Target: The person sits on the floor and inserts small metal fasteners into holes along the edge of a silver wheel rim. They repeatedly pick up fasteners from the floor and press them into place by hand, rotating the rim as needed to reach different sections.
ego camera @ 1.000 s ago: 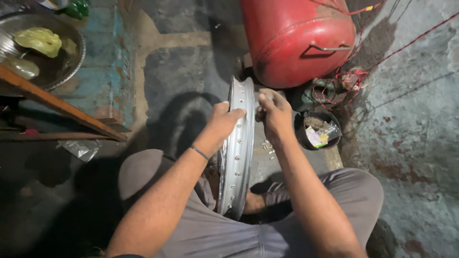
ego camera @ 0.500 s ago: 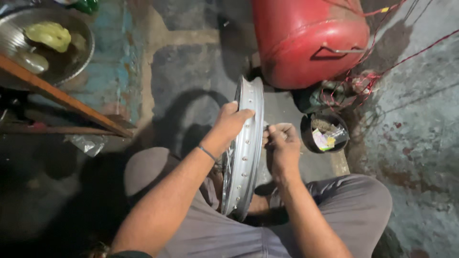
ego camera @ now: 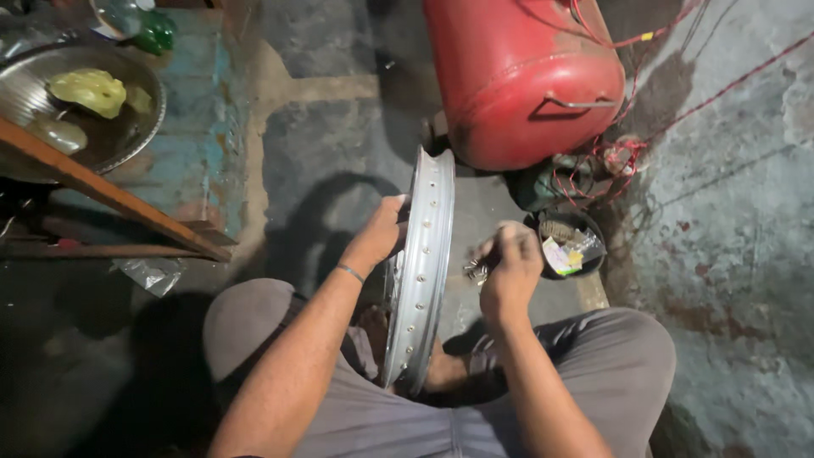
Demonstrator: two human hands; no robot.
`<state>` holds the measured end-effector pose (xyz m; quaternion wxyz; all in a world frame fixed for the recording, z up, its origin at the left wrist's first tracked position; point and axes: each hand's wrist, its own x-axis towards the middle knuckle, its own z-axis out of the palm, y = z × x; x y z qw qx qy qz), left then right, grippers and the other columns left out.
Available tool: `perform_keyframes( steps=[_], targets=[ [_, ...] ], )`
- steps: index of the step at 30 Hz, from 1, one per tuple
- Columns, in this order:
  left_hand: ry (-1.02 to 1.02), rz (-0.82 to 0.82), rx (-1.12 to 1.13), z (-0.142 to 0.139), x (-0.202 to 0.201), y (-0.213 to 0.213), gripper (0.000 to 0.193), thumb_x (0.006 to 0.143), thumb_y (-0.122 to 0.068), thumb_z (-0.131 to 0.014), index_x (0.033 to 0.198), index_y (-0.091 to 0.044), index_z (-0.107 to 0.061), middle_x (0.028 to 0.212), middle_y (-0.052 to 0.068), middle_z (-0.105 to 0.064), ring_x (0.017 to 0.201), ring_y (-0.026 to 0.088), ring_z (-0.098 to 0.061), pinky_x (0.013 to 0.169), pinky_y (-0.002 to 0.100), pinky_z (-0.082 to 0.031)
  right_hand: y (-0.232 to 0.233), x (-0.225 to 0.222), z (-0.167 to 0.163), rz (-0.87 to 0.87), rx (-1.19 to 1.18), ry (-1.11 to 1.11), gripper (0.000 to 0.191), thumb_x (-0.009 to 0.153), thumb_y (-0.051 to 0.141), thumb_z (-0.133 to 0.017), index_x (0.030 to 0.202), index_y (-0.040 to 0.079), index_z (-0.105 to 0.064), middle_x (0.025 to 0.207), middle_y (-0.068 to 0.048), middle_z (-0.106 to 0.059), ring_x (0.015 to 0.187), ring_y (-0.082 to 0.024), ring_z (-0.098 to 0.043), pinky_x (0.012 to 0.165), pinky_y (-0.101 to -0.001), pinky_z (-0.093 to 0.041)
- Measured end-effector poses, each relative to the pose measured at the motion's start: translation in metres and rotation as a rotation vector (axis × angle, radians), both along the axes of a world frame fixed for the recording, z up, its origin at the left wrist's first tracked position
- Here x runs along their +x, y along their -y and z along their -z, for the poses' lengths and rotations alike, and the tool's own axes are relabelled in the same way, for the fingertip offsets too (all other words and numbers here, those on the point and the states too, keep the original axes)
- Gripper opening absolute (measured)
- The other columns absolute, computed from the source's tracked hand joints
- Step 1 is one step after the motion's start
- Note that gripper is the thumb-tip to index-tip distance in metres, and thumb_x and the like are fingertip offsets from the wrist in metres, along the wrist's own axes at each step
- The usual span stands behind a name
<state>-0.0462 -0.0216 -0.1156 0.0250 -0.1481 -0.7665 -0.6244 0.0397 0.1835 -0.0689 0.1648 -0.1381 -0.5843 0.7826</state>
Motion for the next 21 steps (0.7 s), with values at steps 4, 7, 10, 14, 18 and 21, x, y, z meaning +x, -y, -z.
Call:
perform_keyframes(
  steps=[4, 7, 10, 14, 18, 21],
  targets=[
    [0.029, 0.014, 0.044, 0.004, -0.001, -0.009, 0.020, 0.094, -0.010, -0.058, 0.104, 0.000, -0.072, 0.086, 0.007, -0.075, 0.084, 0.012, -0.062, 0.077, 0.033, -0.054, 0.000, 0.083, 0.009, -0.618, 0.346, 0.325, 0.034, 0.087, 0.032, -0.073, 0.076, 0.000, -0.069, 0.061, -0.009, -0.067, 0.050, -0.018, -0.062, 0.046, -0.0330, -0.049],
    [0.367, -0.167, 0.474, 0.006, -0.011, -0.022, 0.030, 0.104, -0.014, -0.055, 0.084, 0.003, -0.068, 0.077, 0.004, -0.068, 0.074, 0.011, -0.059, 0.070, 0.036, -0.049, 0.021, 0.124, 0.015, -0.851, 0.921, -0.107, 0.034, 0.073, 0.030, -0.089, 0.078, 0.001, -0.073, 0.060, -0.017, -0.065, 0.053, -0.033, -0.066, 0.050, -0.0399, -0.051],
    [0.134, -0.228, 0.112, 0.005, -0.015, -0.031, 0.023, 0.095, -0.015, -0.058, 0.083, 0.002, -0.069, 0.073, 0.006, -0.069, 0.071, 0.011, -0.059, 0.065, 0.035, -0.050, 0.025, 0.124, 0.007, -0.930, 0.909, 0.009, 0.016, 0.086, 0.022, -0.077, 0.079, 0.008, -0.077, 0.065, -0.015, -0.069, 0.057, -0.032, -0.068, 0.054, -0.0403, -0.051],
    [-0.016, -0.244, -0.043, 0.002, -0.021, -0.029, 0.024, 0.089, -0.019, -0.061, 0.082, 0.003, -0.069, 0.070, 0.009, -0.069, 0.069, 0.012, -0.058, 0.062, 0.036, -0.049, 0.017, 0.114, -0.014, -0.979, 0.829, -0.164, 0.014, 0.088, 0.019, -0.076, 0.084, 0.006, -0.074, 0.067, -0.014, -0.069, 0.058, -0.031, -0.069, 0.055, -0.0385, -0.053],
    [0.291, -0.128, 0.255, 0.004, -0.026, -0.015, 0.031, 0.093, -0.023, -0.054, 0.082, 0.001, -0.071, 0.071, 0.008, -0.071, 0.067, 0.015, -0.062, 0.063, 0.034, -0.051, 0.010, 0.111, -0.007, -1.026, 0.750, -0.054, 0.016, 0.088, 0.021, -0.078, 0.087, 0.005, -0.075, 0.066, -0.013, -0.070, 0.055, -0.026, -0.069, 0.053, -0.0361, -0.053],
    [0.613, -0.144, 0.648, 0.006, -0.027, -0.014, 0.034, 0.095, -0.022, -0.053, 0.084, 0.004, -0.073, 0.075, 0.009, -0.074, 0.067, 0.018, -0.066, 0.066, 0.035, -0.053, 0.001, 0.108, 0.018, -1.002, 0.544, -0.039, 0.020, 0.089, 0.020, -0.078, 0.097, 0.001, -0.075, 0.074, -0.010, -0.073, 0.063, -0.020, -0.067, 0.058, -0.0332, -0.053]
  ],
)
